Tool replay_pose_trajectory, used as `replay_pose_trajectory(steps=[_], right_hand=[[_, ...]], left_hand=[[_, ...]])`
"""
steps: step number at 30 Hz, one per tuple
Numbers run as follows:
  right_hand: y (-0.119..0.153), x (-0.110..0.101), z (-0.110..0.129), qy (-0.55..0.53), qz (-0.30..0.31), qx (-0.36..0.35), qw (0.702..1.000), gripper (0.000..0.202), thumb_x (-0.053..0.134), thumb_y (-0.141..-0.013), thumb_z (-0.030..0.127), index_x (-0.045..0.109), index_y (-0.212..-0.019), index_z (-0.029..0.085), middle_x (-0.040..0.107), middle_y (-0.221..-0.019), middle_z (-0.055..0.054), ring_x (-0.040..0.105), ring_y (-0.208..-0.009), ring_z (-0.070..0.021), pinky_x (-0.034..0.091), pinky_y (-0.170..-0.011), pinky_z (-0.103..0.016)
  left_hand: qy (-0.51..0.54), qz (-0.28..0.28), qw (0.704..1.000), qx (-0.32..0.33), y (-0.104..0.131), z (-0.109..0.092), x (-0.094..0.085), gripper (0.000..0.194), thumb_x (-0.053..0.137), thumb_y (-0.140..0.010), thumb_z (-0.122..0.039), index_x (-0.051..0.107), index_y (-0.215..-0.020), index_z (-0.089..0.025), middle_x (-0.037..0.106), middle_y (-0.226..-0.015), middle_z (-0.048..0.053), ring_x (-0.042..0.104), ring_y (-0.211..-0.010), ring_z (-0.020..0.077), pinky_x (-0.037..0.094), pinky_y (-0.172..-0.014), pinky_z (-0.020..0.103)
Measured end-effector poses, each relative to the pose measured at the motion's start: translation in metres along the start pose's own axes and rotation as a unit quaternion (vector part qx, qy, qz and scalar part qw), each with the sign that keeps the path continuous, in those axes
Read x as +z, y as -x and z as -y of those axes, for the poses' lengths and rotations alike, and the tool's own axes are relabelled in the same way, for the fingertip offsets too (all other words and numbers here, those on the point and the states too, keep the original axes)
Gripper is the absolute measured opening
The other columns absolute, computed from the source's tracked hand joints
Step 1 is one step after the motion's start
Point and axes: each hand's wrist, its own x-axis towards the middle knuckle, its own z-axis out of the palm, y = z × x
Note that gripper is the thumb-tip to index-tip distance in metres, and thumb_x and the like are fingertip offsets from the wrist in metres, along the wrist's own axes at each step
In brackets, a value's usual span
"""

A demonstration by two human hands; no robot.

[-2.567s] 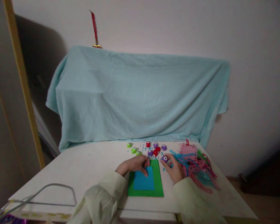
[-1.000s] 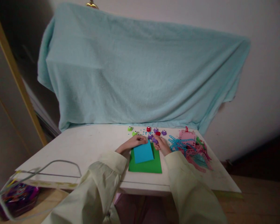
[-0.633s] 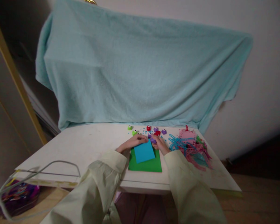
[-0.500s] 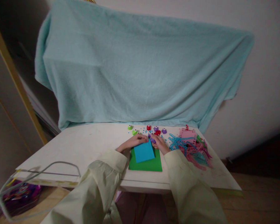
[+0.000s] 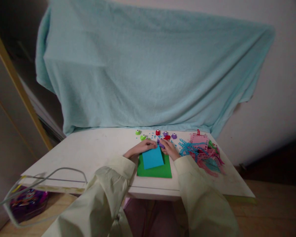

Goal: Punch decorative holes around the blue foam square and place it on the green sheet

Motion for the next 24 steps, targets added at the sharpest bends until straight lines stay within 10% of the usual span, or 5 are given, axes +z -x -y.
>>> replay_pose_trajectory(steps=[24], right_hand=[[-0.0003, -0.0048, 0.0029, -0.002, 0.058, 0.02, 0.998, 0.044, 0.069, -0.071, 0.06, 0.05, -0.074, 0.02, 0.027, -0.049, 0.012, 0.022, -0.039, -0.0035, 0.013, -0.039, -0.019]], left_hand=[[-0.037, -0.047, 0.998, 0.03, -0.0032, 0.0049, 0.0029, 0.04, 0.057, -0.085, -0.049, 0.066, -0.077, -0.012, 0.061, -0.071, 0.001, 0.053, -0.07, 0.013, 0.041, -0.069, 0.023]])
